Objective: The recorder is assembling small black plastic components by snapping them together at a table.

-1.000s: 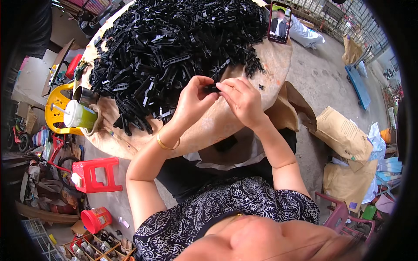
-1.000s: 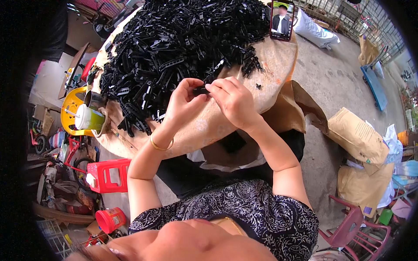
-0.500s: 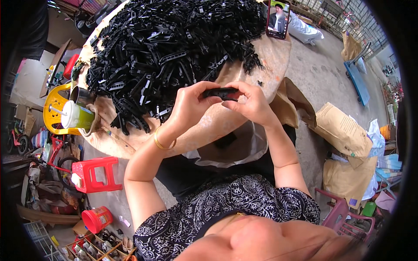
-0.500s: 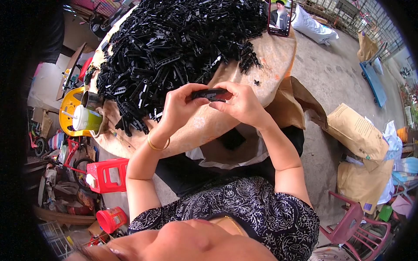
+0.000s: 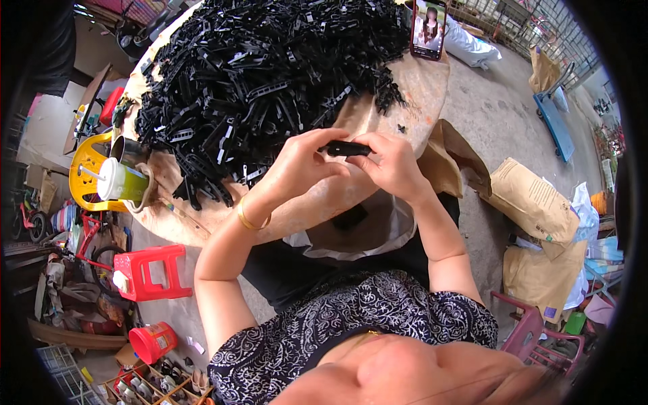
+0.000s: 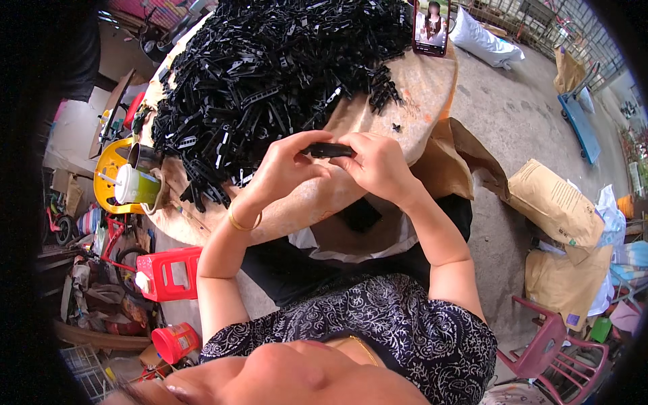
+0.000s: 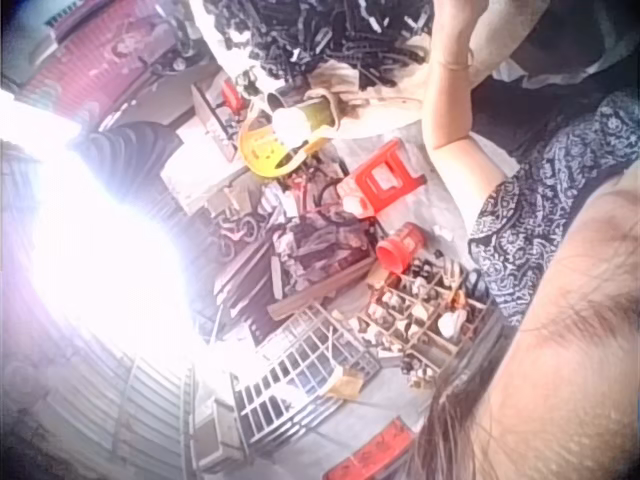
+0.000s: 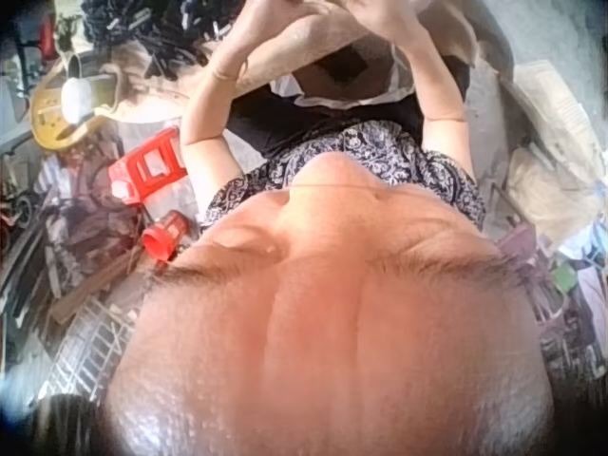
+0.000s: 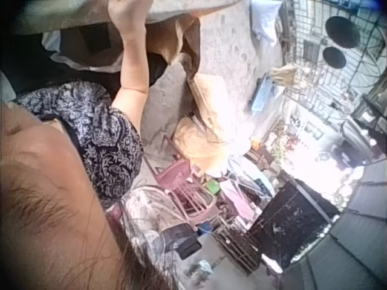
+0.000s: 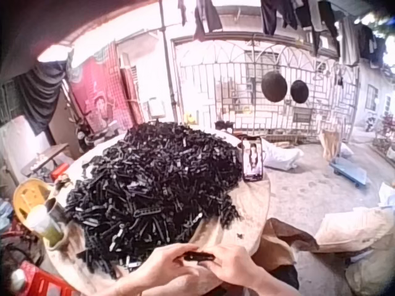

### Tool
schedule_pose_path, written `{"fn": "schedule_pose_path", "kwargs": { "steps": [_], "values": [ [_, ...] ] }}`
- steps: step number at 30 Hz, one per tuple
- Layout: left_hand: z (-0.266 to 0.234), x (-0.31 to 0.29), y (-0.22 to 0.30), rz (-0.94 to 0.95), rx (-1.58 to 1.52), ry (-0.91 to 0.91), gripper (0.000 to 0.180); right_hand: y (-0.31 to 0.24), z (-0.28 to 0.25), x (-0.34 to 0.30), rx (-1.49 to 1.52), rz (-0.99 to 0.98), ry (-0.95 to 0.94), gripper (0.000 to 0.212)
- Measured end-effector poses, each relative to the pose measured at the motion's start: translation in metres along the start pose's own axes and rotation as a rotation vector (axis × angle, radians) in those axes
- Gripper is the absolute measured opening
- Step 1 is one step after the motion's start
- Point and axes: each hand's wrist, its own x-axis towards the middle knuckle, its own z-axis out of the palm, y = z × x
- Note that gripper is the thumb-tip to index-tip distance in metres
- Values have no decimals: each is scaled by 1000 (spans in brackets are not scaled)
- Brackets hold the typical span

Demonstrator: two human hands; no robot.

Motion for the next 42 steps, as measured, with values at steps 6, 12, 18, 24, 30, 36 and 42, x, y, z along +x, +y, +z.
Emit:
{"fn": "schedule_pose_path", "kwargs": {
  "steps": [6,12,18,24,30,36,42],
  "values": [
    [-37,31,-28,255,926,610,27,12,-12,3,-111,-138,-177,28],
    [-51,30,-46,111,927,575,26,61,-16,31,-541,51,229,19],
    [-36,26,-25,303,585,689,27,81,-21,43,-735,13,157,8],
    [-13,12,-14,-243,-366,170,32,51,-35,37,-435,21,359,12],
    [0,11,-17,-263,-519,67,29,-13,-4,23,54,-6,15,44],
    [-2,6,-15,-282,-377,131,29,-6,-1,22,50,-24,75,29],
    [-8,3,-9,-408,-906,-53,40,8,11,25,543,9,92,24]
  ]
}}
